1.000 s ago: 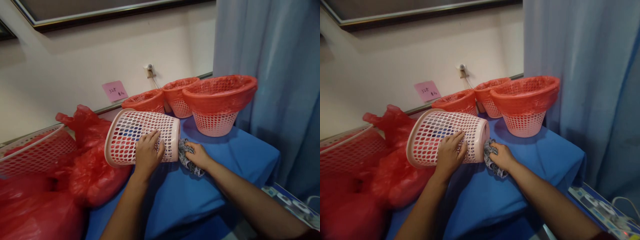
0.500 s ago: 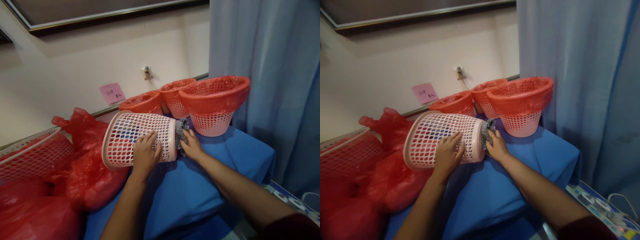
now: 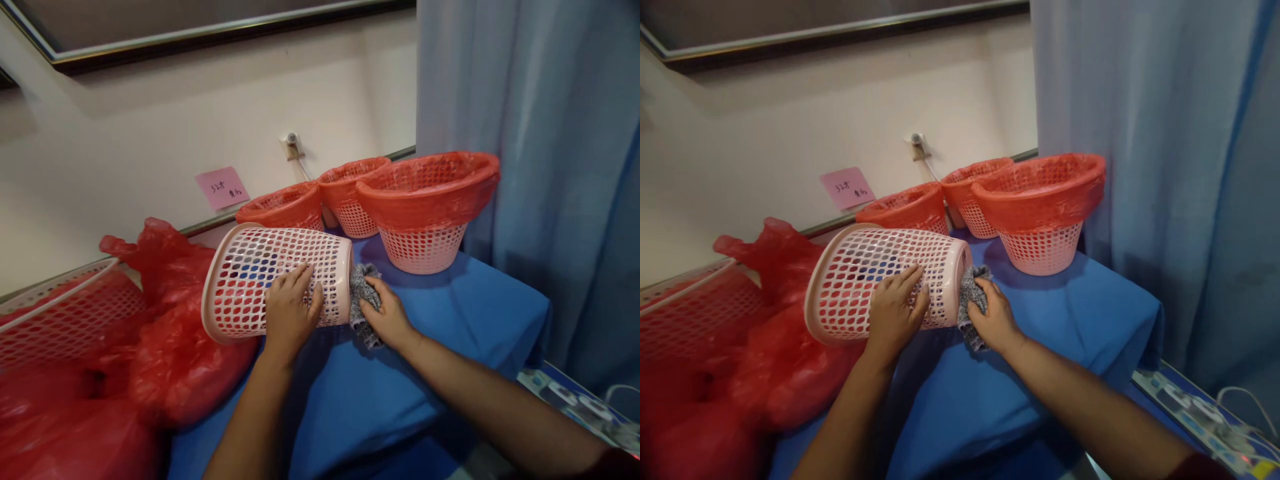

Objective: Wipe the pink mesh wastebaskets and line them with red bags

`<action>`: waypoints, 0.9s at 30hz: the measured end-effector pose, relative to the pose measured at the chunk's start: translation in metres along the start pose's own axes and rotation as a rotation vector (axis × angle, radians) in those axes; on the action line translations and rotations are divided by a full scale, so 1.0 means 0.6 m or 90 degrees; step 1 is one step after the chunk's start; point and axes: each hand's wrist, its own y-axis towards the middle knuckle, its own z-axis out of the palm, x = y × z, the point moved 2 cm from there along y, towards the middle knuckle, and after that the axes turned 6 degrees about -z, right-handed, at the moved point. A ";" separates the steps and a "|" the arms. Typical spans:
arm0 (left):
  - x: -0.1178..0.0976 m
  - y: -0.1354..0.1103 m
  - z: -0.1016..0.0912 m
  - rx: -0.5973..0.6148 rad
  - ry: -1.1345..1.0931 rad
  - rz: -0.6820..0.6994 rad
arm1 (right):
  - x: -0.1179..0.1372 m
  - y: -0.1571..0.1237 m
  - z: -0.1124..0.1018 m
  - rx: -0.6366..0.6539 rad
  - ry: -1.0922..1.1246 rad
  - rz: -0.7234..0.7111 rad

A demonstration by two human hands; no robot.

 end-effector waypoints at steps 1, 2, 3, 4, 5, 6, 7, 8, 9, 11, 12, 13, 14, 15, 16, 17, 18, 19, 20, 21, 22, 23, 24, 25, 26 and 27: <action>0.000 0.000 0.000 0.000 -0.002 -0.001 | 0.006 -0.002 -0.002 -0.058 0.019 -0.038; -0.001 -0.001 0.000 0.001 -0.005 -0.002 | 0.012 -0.002 -0.003 -0.110 0.030 -0.070; -0.001 -0.001 -0.001 0.003 -0.007 -0.003 | 0.015 0.002 -0.004 -0.145 0.032 -0.093; -0.001 -0.002 -0.002 0.005 -0.009 -0.004 | 0.017 0.009 -0.004 -0.159 0.023 -0.103; -0.001 -0.002 -0.002 0.006 -0.008 -0.004 | 0.017 0.018 -0.004 -0.157 0.009 -0.108; -0.002 -0.002 -0.002 0.008 -0.006 -0.005 | 0.014 0.029 -0.003 -0.139 -0.005 -0.107; -0.002 -0.002 -0.003 0.010 -0.001 -0.006 | 0.010 0.040 -0.003 -0.103 -0.022 -0.093; -0.003 -0.002 -0.002 0.010 0.004 -0.008 | 0.003 0.051 -0.002 -0.057 -0.041 -0.065; -0.003 -0.002 -0.002 0.009 0.008 -0.008 | -0.006 0.060 -0.001 -0.007 -0.059 -0.028; -0.005 -0.002 0.001 0.007 0.012 -0.010 | -0.026 0.068 0.000 0.086 -0.093 0.052; -0.005 -0.003 0.001 0.005 0.012 -0.012 | -0.035 0.067 0.001 0.119 -0.105 0.082; -0.005 -0.004 0.001 0.004 0.011 -0.014 | -0.043 0.064 0.001 0.140 -0.114 0.102; -0.005 -0.006 -0.001 0.004 0.007 -0.015 | -0.049 0.060 0.000 0.151 -0.120 0.112; -0.004 -0.008 -0.004 0.007 -0.003 -0.012 | -0.054 0.056 0.000 0.158 -0.125 0.119; -0.002 -0.011 -0.010 0.010 -0.020 -0.004 | -0.056 0.051 0.000 0.160 -0.129 0.122; 0.001 -0.013 -0.020 0.005 -0.040 0.002 | -0.058 0.048 0.000 0.157 -0.131 0.122; 0.008 -0.016 -0.032 -0.010 -0.059 0.004 | -0.058 0.045 -0.001 0.151 -0.131 0.120; 0.017 -0.018 -0.046 -0.038 -0.071 0.000 | -0.057 0.043 -0.002 0.144 -0.130 0.116; 0.031 -0.019 -0.063 -0.081 -0.072 -0.019 | -0.056 0.042 -0.003 0.137 -0.128 0.111; 0.047 -0.021 -0.079 -0.130 -0.065 -0.052 | -0.054 0.041 -0.003 0.129 -0.124 0.105; 0.067 -0.021 -0.095 -0.178 -0.055 -0.098 | -0.053 0.041 -0.004 0.121 -0.120 0.098; 0.089 -0.022 -0.107 -0.216 -0.053 -0.159 | -0.052 0.040 -0.005 0.112 -0.114 0.091; 0.112 -0.022 -0.117 -0.232 -0.069 -0.226 | -0.052 0.040 -0.005 0.102 -0.107 0.083; 0.134 -0.022 -0.122 -0.220 -0.113 -0.296 | -0.053 0.039 -0.006 0.091 -0.100 0.075; 0.154 -0.023 -0.124 -0.182 -0.179 -0.359 | -0.054 0.039 -0.007 0.080 -0.092 0.069; 0.168 -0.025 -0.124 -0.126 -0.260 -0.408 | -0.055 0.039 -0.008 0.067 -0.085 0.063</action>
